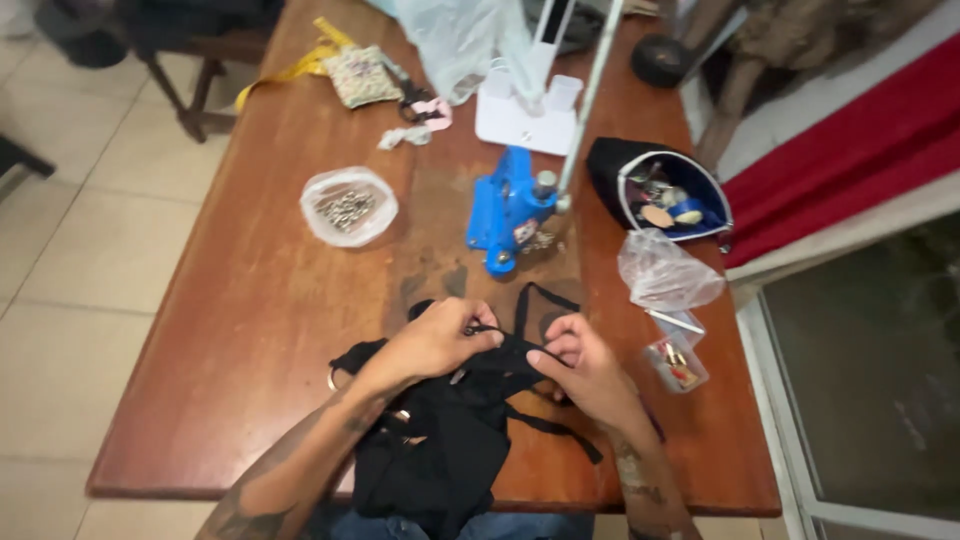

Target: Attach metal grommets to a black garment using a manual hand press tool.

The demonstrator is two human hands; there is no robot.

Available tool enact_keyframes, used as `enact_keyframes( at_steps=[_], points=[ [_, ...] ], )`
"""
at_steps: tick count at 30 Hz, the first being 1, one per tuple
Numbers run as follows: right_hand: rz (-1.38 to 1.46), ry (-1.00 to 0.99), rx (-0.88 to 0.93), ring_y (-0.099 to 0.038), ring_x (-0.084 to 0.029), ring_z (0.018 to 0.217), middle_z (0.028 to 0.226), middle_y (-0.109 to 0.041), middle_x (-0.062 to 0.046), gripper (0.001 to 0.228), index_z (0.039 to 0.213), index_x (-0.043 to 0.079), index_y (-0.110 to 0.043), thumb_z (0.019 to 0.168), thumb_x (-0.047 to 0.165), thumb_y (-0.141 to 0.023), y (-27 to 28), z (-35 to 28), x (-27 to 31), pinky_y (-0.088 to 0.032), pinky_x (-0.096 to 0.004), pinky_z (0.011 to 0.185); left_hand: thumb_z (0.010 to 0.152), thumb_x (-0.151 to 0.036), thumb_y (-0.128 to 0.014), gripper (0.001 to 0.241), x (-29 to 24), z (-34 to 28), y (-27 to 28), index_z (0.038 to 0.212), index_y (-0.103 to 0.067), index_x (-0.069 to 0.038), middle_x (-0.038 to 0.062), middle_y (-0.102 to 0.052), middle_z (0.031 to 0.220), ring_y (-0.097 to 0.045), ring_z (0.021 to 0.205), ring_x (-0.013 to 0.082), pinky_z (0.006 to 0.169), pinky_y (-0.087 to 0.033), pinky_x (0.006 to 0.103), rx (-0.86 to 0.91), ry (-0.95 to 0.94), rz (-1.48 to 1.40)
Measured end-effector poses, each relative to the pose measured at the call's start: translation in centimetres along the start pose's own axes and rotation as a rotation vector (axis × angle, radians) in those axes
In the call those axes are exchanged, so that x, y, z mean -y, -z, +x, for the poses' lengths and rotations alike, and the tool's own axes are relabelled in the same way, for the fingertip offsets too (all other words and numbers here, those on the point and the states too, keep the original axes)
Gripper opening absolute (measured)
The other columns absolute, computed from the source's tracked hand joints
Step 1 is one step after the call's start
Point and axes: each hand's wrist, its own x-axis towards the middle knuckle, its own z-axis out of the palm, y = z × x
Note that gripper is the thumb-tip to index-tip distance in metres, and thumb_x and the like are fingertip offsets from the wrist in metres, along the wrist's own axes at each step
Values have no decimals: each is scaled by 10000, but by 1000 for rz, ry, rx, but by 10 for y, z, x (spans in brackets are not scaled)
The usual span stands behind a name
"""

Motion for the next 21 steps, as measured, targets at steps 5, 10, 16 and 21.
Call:
enact_keyframes(
  at_steps=[5,10,16,21],
  points=[
    [-1089,832,-240,-833,-241,1060,1131,-869,-35,160,1196,115,-874,1056,173,-927,-83,-25,126,-623,-398,966,1065,-354,-827,158,-29,-19,-9,1074,-899,-214,113,-952,1104,-865,1225,404,1003,-609,523,-80,55,277],
    [-1250,1129,8,-852,-302,1268,1261,-869,-95,214,1349,165,-861,1137,181,-845,-190,151,92,-725,-419,1099,1058,-361,-834,177,-37,-19,-7,1084,-901,-200,127,-948,1119,-863,1232,415,1009,-617,534,-94,90,252],
    [-1503,1014,18,-922,-382,888,951,-859,-105,79,1026,135,-885,1005,76,-836,-294,334,53,-754,-498,744,1045,-374,-846,215,-47,-24,8,1103,-904,-176,151,-942,1144,-861,1246,435,1019,-630,554,-153,99,280],
    [-1527,867,6,-927,-438,911,965,-858,-109,103,1048,180,-882,1028,112,-807,-294,339,62,-756,-574,734,1036,-384,-854,246,-51,-22,10,1117,-907,-158,169,-937,1162,-859,1256,450,1027,-640,569,-151,112,271]
  ],
)
